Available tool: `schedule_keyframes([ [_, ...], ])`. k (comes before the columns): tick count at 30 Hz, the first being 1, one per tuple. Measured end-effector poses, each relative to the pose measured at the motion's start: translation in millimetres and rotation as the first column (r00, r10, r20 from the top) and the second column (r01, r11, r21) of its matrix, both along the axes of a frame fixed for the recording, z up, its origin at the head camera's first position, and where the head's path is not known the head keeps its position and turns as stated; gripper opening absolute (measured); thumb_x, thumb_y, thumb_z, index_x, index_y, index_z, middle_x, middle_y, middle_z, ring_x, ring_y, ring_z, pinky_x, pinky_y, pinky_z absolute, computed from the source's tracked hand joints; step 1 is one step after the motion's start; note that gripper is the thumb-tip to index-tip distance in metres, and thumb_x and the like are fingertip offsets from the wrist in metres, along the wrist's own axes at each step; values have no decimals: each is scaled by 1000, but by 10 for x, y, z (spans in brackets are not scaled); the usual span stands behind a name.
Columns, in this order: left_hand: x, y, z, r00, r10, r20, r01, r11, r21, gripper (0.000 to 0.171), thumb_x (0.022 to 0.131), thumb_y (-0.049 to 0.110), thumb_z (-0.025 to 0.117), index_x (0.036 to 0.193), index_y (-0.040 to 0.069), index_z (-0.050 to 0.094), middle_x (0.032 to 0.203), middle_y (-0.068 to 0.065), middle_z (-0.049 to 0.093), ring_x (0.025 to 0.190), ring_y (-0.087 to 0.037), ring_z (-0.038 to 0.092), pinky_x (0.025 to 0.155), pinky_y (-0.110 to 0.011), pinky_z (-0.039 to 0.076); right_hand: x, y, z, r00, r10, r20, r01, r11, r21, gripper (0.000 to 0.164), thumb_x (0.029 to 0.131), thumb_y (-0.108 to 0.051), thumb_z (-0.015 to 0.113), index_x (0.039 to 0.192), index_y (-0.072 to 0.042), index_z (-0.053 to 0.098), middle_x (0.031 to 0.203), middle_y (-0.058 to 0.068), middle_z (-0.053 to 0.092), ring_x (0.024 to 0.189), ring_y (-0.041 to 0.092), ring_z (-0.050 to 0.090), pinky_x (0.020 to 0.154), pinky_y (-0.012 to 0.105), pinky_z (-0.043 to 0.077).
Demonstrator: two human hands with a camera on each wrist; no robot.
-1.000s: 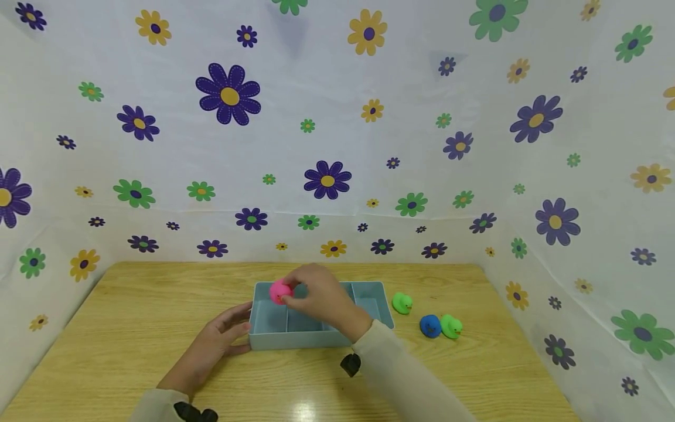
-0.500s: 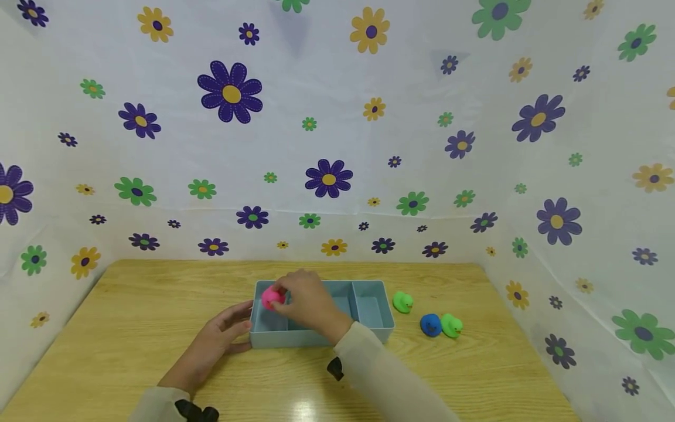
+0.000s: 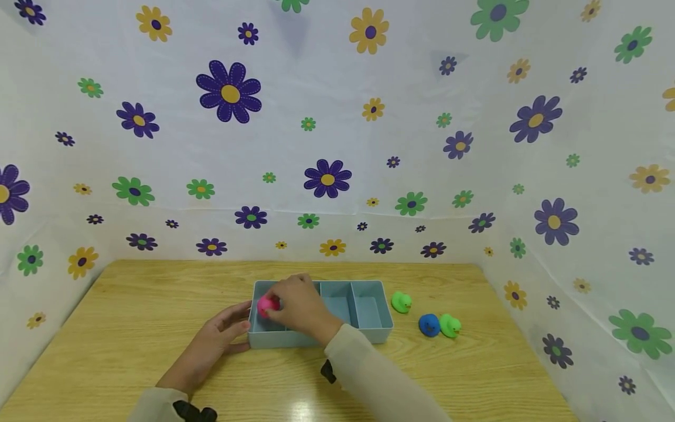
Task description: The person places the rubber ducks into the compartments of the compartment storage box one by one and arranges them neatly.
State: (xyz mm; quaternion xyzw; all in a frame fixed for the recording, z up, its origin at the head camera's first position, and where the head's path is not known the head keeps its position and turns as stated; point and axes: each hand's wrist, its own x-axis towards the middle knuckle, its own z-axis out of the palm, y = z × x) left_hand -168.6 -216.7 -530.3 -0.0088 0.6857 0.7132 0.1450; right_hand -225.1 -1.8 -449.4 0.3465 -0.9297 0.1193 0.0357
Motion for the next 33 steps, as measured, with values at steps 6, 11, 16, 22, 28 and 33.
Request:
schedule_keyframes([
  [6,23,3,15,1000,-6,-2,6,1000,-2,60,105,28,62,158,10,39,160,-19,40,138,-37,49,97,-45,59,-18,-40,-77,1000,-24,-2,24,999,22,21,92,-39,79,105,-23,78,96,-15,74,89,6,59,117,48,37],
  [11,39,3,16,1000,-7,3,7,1000,-1,60,105,28,62,159,11,39,160,-19,40,138,-37,50,97,-45,59,-13,-71,-107,999,-35,0,35,999,39,18,92,-37,79,104,-23,78,95,-15,74,90,6,61,119,50,36],
  [16,18,-2,2,1000,-2,-2,2,1000,-5,62,105,30,63,158,11,40,160,-19,40,137,-37,50,96,-45,60,-4,-110,-124,998,-46,-35,49,995,86,19,92,-37,79,102,-22,77,95,-13,74,93,9,64,117,49,39],
  [22,9,-2,11,1000,-9,-6,8,1000,-5,62,105,31,63,159,10,39,160,-19,40,138,-37,50,97,-45,59,-19,-140,-158,997,-61,-54,68,987,148,17,91,-38,80,100,-24,77,93,-14,73,92,8,65,118,49,38],
  [28,20,6,34,1000,-9,-16,9,1000,-2,62,105,29,62,159,9,38,160,-21,40,138,-39,49,97,-45,59,-15,-161,-140,996,-83,-40,89,976,197,19,91,-40,79,103,-25,77,96,-14,74,97,9,66,120,47,36],
  [33,31,12,48,1000,-5,-13,5,1000,2,62,105,29,62,159,9,38,160,-21,40,138,-39,49,97,-46,59,-8,-178,-115,995,-92,-26,96,971,219,18,92,-39,78,103,-24,77,94,-13,74,97,10,66,121,47,35],
])
